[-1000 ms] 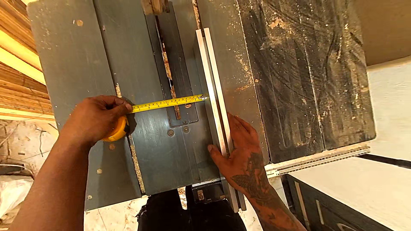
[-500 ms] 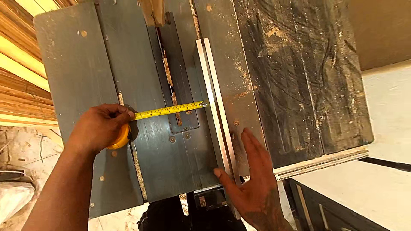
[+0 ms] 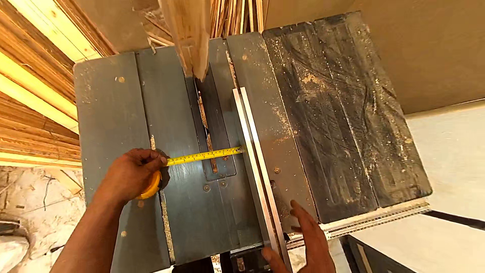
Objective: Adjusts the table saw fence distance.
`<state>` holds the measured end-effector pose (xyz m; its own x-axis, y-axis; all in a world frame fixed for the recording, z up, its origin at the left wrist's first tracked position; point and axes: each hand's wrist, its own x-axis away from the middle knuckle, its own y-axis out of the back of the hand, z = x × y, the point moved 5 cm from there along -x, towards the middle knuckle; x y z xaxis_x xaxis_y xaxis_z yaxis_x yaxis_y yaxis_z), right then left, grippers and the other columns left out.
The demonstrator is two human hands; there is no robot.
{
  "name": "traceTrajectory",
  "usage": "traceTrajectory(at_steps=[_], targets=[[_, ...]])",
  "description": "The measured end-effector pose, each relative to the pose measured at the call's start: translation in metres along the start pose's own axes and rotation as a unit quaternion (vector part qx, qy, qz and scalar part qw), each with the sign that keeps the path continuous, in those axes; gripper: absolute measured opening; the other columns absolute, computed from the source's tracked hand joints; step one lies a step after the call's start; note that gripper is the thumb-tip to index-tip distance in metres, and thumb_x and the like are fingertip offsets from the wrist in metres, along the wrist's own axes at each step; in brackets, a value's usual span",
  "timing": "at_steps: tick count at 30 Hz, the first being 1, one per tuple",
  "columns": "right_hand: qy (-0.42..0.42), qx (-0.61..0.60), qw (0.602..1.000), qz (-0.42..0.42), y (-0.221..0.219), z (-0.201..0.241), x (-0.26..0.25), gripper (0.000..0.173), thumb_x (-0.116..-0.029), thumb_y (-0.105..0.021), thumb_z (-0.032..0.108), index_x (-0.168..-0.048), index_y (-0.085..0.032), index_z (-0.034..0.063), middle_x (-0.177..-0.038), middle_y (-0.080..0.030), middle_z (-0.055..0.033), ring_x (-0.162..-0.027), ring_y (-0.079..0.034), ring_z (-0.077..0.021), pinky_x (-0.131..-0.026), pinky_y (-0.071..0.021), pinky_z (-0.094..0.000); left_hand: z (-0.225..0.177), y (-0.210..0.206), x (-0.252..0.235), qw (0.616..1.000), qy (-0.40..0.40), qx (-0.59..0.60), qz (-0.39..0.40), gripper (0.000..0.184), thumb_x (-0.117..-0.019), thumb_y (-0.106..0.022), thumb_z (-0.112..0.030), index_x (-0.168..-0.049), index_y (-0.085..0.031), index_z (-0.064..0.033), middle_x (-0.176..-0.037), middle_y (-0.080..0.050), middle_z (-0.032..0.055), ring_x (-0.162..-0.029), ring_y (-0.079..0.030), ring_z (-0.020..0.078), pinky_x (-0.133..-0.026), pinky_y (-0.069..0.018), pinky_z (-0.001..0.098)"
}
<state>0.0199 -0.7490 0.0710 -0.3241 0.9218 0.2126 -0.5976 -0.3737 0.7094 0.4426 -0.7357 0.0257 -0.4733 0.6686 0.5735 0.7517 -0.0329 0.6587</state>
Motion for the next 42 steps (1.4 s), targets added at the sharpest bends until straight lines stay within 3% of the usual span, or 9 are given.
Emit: traceTrajectory(at_steps=[3,4,7,10,15,23,33,42], targets=[[-0.012,0.039,0.999,0.022,-0.001,-0.015,0.034,0.100,-0.0714,-0.087,0.062,-0.141,-0.055,-0.0020,-0.140,-0.055,-0.0257,-0.123,-0.059,-0.0321,-0.093,-0.0577,-0.0443,0.002,-0.001,-0.001,1.000,-0.001,0.001,-0.001,0.013,-0.0984,-0.070,-0.039,-0.098,-0.077,-0.0284,-0.102,-0.071,-0.0005,-0.085,-0.068,0.0208,-0.072,-0.0558,0.0549],[-0.004,0.063,0.998,0.025,-0.003,-0.019,0.042,0.100,-0.0695,-0.086,0.065,-0.140,-0.058,-0.0005,-0.139,-0.057,-0.0240,-0.124,-0.058,-0.0320,-0.096,-0.0561,-0.0444,0.002,-0.001,-0.001,1.000,-0.004,0.002,-0.003,0.013,-0.0983,-0.070,-0.039,-0.098,-0.077,-0.0289,-0.103,-0.071,-0.0008,-0.085,-0.068,0.0208,-0.071,-0.0555,0.0552],[0.048,0.135,0.989,0.022,-0.009,-0.027,0.052,0.102,-0.0669,-0.082,0.071,-0.140,-0.061,0.0028,-0.145,-0.056,-0.0218,-0.139,-0.047,-0.0379,-0.116,-0.0389,-0.0524,0.001,0.000,0.000,1.000,-0.005,-0.008,-0.006,0.014,-0.0988,-0.069,-0.040,-0.097,-0.077,-0.0285,-0.101,-0.071,-0.0009,-0.084,-0.068,0.0208,-0.071,-0.0549,0.0554],[0.072,0.163,0.983,0.032,-0.011,-0.034,0.054,0.106,-0.0678,-0.080,0.071,-0.145,-0.056,0.0022,-0.153,-0.047,-0.0267,-0.147,-0.037,-0.0443,-0.123,-0.0292,-0.0573,-0.001,0.000,-0.001,1.000,0.003,-0.013,-0.002,0.014,-0.0993,-0.069,-0.039,-0.098,-0.077,-0.0275,-0.101,-0.072,-0.0008,-0.085,-0.068,0.0202,-0.072,-0.0555,0.0547],[0.106,0.174,0.979,0.023,-0.022,-0.054,0.060,0.104,-0.0743,-0.079,0.065,-0.152,-0.048,0.0033,-0.156,-0.045,-0.0246,-0.148,-0.039,-0.0414,-0.121,-0.0331,-0.0575,0.000,0.001,-0.001,1.000,0.008,-0.021,-0.001,0.015,-0.0981,-0.070,-0.041,-0.098,-0.077,-0.0283,-0.102,-0.071,-0.0017,-0.086,-0.068,0.0193,-0.073,-0.0549,0.0539],[0.124,0.214,0.969,-0.004,-0.026,-0.057,0.056,0.093,-0.0806,-0.075,0.062,-0.153,-0.050,0.0097,-0.156,-0.051,-0.0116,-0.149,-0.040,-0.0354,-0.120,-0.0339,-0.0562,0.000,0.001,0.000,1.000,0.012,-0.004,-0.002,0.013,-0.0985,-0.070,-0.039,-0.097,-0.077,-0.0279,-0.102,-0.071,-0.0019,-0.084,-0.067,0.0185,-0.072,-0.0558,0.0515],[0.137,0.260,0.956,-0.008,-0.024,-0.055,0.054,0.092,-0.0805,-0.072,0.064,-0.155,-0.047,0.0161,-0.157,-0.050,-0.0083,-0.148,-0.042,-0.0305,-0.121,-0.0304,-0.0561,-0.002,-0.001,0.000,1.000,0.007,0.008,-0.003,0.013,-0.0990,-0.070,-0.036,-0.098,-0.077,-0.0251,-0.104,-0.070,0.0003,-0.084,-0.067,0.0196,-0.072,-0.0558,0.0506],[0.149,0.248,0.957,-0.006,-0.022,-0.056,0.053,0.090,-0.0821,-0.072,0.062,-0.155,-0.047,0.0162,-0.157,-0.050,-0.0096,-0.148,-0.042,-0.0310,-0.121,-0.0305,-0.0558,-0.005,-0.001,0.002,1.000,0.008,0.007,0.002,0.013,-0.1001,-0.069,-0.034,-0.099,-0.077,-0.0247,-0.108,-0.071,0.0006,-0.087,-0.068,0.0200,-0.075,-0.0559,0.0519]])
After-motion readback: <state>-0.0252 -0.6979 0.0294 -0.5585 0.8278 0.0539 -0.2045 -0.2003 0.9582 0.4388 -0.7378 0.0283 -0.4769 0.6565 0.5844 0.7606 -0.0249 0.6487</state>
